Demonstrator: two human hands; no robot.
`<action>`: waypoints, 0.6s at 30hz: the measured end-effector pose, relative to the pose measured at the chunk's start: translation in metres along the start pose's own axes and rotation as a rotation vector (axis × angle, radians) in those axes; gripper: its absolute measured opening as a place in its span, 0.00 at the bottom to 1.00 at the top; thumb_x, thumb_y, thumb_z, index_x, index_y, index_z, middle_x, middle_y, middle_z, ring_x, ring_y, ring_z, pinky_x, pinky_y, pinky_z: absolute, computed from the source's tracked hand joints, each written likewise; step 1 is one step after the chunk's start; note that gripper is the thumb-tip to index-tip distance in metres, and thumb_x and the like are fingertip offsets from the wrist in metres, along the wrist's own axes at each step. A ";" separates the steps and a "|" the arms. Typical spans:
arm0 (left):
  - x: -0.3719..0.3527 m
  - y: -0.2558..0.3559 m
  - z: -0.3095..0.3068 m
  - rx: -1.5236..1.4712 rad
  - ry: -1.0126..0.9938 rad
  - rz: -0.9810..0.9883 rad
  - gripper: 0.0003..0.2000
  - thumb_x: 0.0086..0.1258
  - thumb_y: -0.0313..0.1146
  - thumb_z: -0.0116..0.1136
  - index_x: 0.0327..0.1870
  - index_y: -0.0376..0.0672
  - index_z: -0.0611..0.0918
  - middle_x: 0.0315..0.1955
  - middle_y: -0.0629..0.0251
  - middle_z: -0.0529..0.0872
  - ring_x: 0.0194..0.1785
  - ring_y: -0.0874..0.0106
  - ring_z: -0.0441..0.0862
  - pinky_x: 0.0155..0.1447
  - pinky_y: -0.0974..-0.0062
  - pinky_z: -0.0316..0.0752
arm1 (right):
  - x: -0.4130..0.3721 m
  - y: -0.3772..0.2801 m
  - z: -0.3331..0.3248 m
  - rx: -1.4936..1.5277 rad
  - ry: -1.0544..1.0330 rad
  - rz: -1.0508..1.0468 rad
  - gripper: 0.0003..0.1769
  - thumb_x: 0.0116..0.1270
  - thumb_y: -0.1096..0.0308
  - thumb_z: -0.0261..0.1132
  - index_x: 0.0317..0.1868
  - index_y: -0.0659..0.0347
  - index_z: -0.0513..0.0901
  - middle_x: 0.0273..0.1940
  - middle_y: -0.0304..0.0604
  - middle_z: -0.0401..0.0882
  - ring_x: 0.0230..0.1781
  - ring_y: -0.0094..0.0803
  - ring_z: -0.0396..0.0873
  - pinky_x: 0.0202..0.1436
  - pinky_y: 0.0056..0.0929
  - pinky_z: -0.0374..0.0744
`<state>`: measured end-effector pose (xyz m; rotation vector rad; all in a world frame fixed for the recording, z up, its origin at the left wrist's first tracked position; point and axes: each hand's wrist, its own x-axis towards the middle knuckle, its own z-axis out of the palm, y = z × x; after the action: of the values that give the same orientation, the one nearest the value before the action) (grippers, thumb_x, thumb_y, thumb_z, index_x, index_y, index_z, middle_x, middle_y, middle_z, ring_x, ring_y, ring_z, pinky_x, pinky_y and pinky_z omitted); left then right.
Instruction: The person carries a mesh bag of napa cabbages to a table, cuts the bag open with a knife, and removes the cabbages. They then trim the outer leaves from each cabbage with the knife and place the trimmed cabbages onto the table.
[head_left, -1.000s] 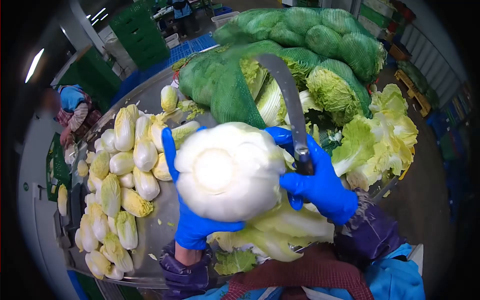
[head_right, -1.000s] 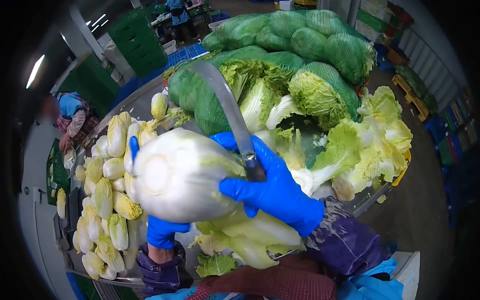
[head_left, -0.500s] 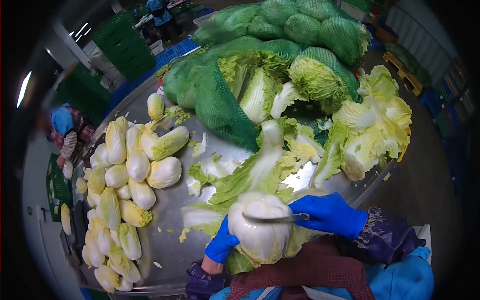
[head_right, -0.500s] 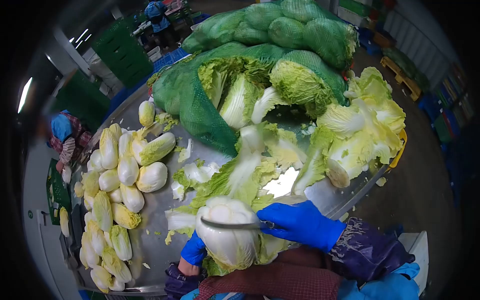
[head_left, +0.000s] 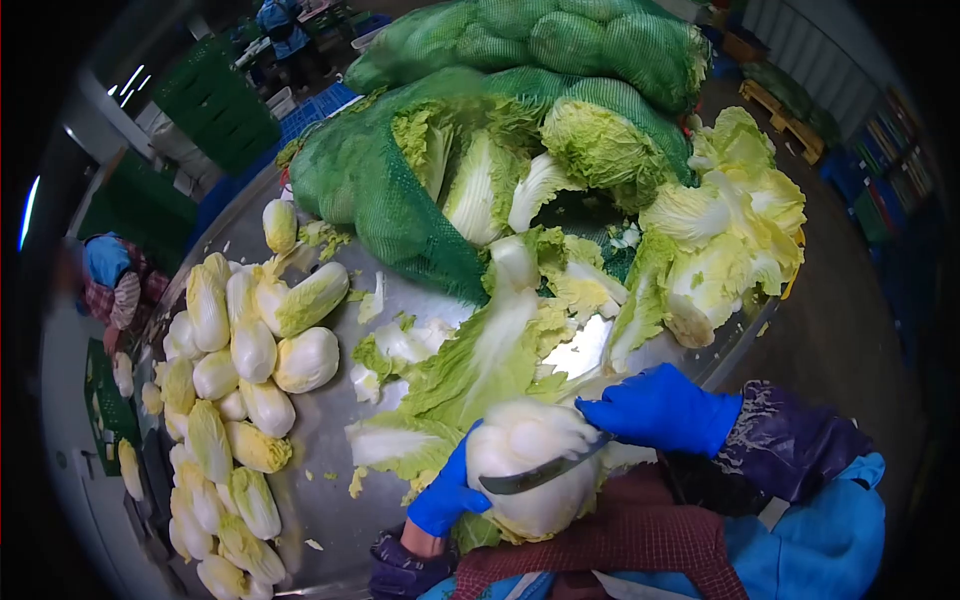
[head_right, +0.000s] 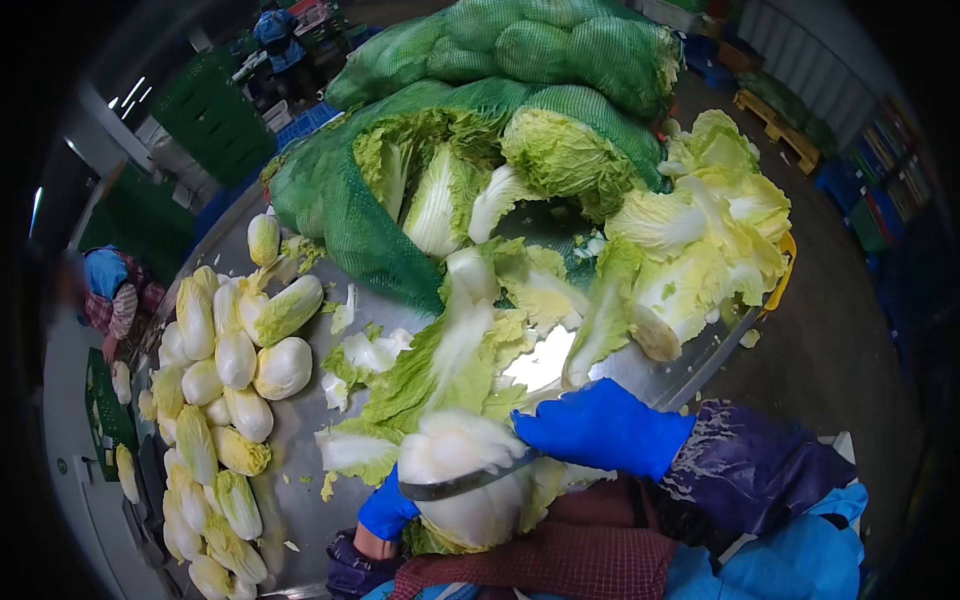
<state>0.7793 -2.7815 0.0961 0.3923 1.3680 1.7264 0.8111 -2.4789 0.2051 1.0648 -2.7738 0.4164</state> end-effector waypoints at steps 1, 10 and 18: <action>-0.001 -0.003 0.000 -0.003 -0.002 -0.006 0.55 0.32 0.43 0.78 0.66 0.38 0.57 0.62 0.60 0.66 0.66 0.65 0.62 0.68 0.67 0.56 | 0.001 -0.001 0.002 -0.076 -0.006 0.006 0.17 0.58 0.65 0.57 0.50 0.51 0.74 0.23 0.32 0.70 0.22 0.26 0.76 0.20 0.26 0.74; 0.010 0.020 0.014 0.880 -0.325 0.435 0.52 0.36 0.39 0.76 0.66 0.38 0.56 0.62 0.60 0.64 0.64 0.64 0.63 0.67 0.66 0.55 | 0.006 0.013 0.016 -0.035 -0.115 0.095 0.22 0.60 0.68 0.55 0.57 0.53 0.71 0.30 0.37 0.78 0.24 0.35 0.79 0.23 0.32 0.77; 0.004 0.007 0.021 0.185 0.071 0.046 0.52 0.33 0.43 0.76 0.64 0.37 0.60 0.59 0.59 0.68 0.63 0.64 0.64 0.66 0.66 0.58 | 0.003 0.021 0.024 0.012 -0.127 0.163 0.23 0.60 0.67 0.56 0.58 0.53 0.69 0.33 0.40 0.79 0.25 0.38 0.80 0.24 0.34 0.78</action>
<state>0.7891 -2.7653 0.1087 0.4720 1.5875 1.6695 0.7941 -2.4736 0.1783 0.8998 -2.9870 0.3987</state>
